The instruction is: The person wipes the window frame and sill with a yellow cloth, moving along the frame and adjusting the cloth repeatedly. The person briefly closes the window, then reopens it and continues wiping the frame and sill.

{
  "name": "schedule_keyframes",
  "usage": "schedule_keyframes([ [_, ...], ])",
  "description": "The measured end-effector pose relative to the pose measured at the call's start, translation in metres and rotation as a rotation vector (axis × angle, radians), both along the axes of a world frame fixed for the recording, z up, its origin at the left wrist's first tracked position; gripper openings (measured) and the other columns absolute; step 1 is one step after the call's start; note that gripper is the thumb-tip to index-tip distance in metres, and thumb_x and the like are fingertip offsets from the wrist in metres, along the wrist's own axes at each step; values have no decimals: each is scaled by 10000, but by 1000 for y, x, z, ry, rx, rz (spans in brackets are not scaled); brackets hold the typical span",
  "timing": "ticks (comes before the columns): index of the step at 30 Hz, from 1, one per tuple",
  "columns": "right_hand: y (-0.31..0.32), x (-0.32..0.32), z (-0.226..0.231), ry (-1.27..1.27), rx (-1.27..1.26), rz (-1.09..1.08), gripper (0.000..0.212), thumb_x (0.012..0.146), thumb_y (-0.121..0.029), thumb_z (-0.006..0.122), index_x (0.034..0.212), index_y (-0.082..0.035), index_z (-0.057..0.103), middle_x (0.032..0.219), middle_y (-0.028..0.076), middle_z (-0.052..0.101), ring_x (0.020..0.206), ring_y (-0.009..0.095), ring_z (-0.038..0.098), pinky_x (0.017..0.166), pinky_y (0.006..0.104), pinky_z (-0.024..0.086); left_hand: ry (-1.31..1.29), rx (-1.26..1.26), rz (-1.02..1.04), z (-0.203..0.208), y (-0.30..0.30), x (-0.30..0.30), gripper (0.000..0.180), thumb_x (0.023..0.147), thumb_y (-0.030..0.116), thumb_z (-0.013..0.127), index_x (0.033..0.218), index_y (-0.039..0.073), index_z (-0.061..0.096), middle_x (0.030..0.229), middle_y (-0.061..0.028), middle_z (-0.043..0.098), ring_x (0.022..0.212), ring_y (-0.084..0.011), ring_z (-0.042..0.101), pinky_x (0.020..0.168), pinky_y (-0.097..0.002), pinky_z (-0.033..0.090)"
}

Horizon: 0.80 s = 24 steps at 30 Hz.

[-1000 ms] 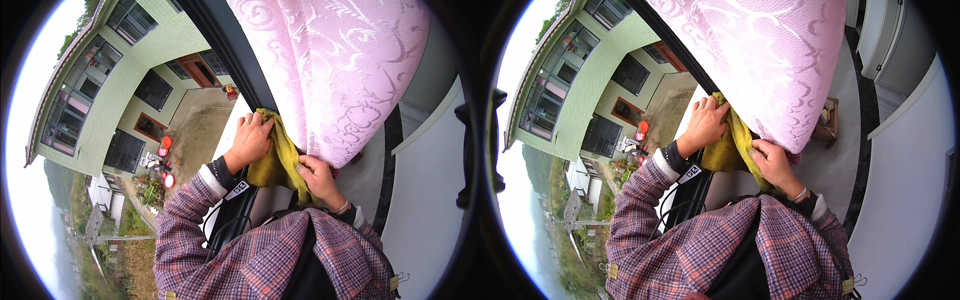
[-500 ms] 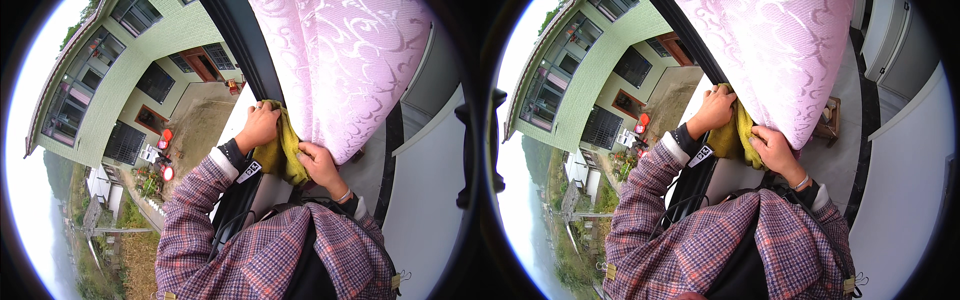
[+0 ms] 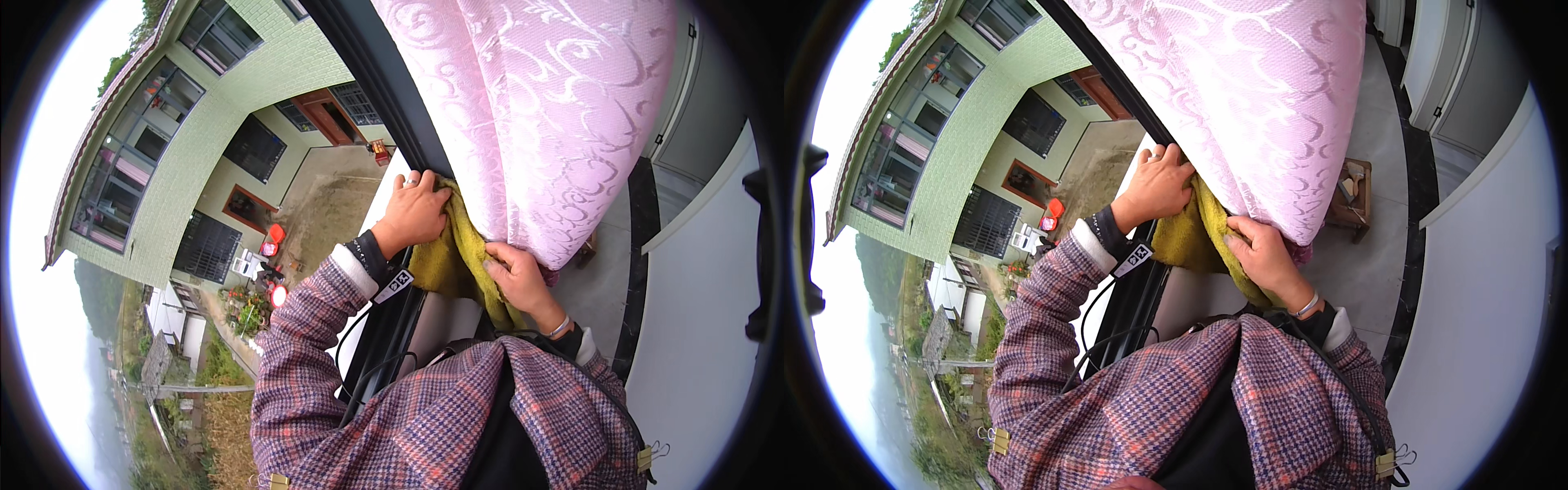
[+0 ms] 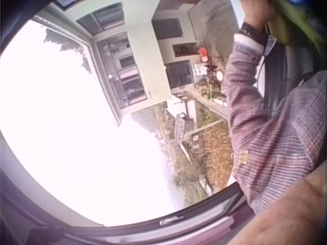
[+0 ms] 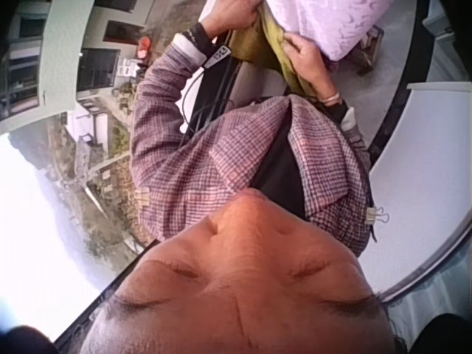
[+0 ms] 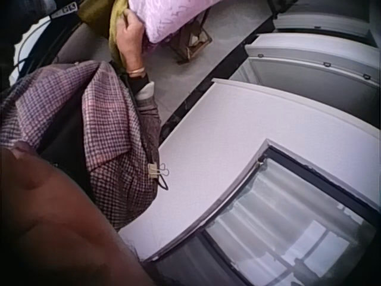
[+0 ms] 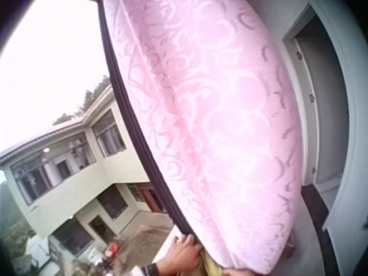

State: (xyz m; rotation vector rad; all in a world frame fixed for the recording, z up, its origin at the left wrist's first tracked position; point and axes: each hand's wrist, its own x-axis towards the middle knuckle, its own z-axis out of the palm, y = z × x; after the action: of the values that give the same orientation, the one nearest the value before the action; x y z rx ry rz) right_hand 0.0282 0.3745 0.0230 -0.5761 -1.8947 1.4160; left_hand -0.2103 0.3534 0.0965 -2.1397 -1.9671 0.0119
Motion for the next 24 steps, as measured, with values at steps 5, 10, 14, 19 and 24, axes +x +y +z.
schedule_keyframes([
  [5, 3, 1, 5, -31, -4, 16, 283, 925, -81, 627, 1161, 75, 619, 990, 198, 713, 885, 219, 679, 809, 325, 523, 10, -17, -35, -2, 14, -3, 246, 754, 193, 634, 947, 82, 737, 1054, -140, 584, 1046, -321, 545, 860, -429, 400],
  [10, -2, 14, 5, -43, 27, -11, 277, 926, -77, 624, 1158, 75, 620, 973, 179, 711, 870, 199, 670, 797, 318, 520, -25, 15, -65, -11, 10, -1, 194, 754, 129, 614, 902, 55, 717, 1037, -133, 602, 1041, -319, 545, 866, -434, 408],
  [14, -8, 19, 2, -53, -60, 22, 251, 928, -71, 622, 1131, 76, 633, 954, 155, 711, 859, 159, 653, 786, 306, 518, -39, 28, -49, -12, -14, 7, 160, 762, 76, 594, 877, 58, 705, 966, -102, 612, 1023, -303, 537, 879, -420, 409],
  [19, -15, 13, 2, -54, -68, 62, 221, 931, -63, 617, 1105, 70, 643, 940, 123, 711, 848, 135, 640, 774, 302, 517, 28, -18, -32, -13, -27, 10, 99, 754, 61, 584, 810, 58, 665, 906, -95, 597, 993, -291, 526, 898, -406, 408],
  [24, -17, 23, 6, -22, -50, 3, 217, 933, -61, 614, 1106, 66, 642, 930, 104, 707, 841, 124, 632, 767, 292, 512, 13, 84, -70, -16, -24, 8, 74, 759, 69, 581, 797, 55, 644, 896, -103, 591, 989, -294, 522, 894, -402, 408],
])
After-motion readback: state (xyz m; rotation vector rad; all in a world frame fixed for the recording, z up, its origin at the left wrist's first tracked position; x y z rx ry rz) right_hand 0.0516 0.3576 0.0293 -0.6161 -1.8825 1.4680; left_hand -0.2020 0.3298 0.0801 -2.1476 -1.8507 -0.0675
